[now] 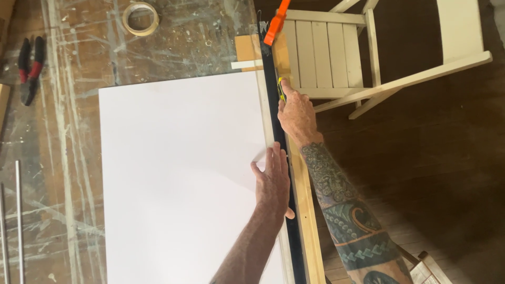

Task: Using a utility knife and a straight edge to score and cut a large white board on a workshop table.

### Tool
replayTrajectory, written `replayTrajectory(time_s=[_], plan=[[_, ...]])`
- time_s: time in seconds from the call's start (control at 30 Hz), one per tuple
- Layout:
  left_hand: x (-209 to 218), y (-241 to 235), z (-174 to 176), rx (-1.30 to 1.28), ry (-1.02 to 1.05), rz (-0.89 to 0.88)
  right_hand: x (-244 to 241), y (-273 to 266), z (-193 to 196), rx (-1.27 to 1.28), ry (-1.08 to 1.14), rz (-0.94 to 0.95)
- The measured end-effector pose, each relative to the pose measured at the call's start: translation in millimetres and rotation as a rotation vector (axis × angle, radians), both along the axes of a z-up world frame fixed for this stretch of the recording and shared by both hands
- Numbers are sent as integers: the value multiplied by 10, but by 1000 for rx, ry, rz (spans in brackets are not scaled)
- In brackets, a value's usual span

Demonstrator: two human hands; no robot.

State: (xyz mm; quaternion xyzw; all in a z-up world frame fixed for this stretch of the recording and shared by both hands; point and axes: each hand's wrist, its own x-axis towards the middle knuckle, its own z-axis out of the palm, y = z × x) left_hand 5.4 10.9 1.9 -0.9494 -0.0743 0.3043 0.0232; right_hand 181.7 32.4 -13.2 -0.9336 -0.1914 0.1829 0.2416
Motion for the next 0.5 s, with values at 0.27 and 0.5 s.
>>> replayTrajectory(time_s=[0.27,0.5], plan=[[11,18,13,-22,5,4,-137,-118,2,11,-22,26],[-9,12,-2,-2,4,-6,-433,-318,87,57,-36,36]])
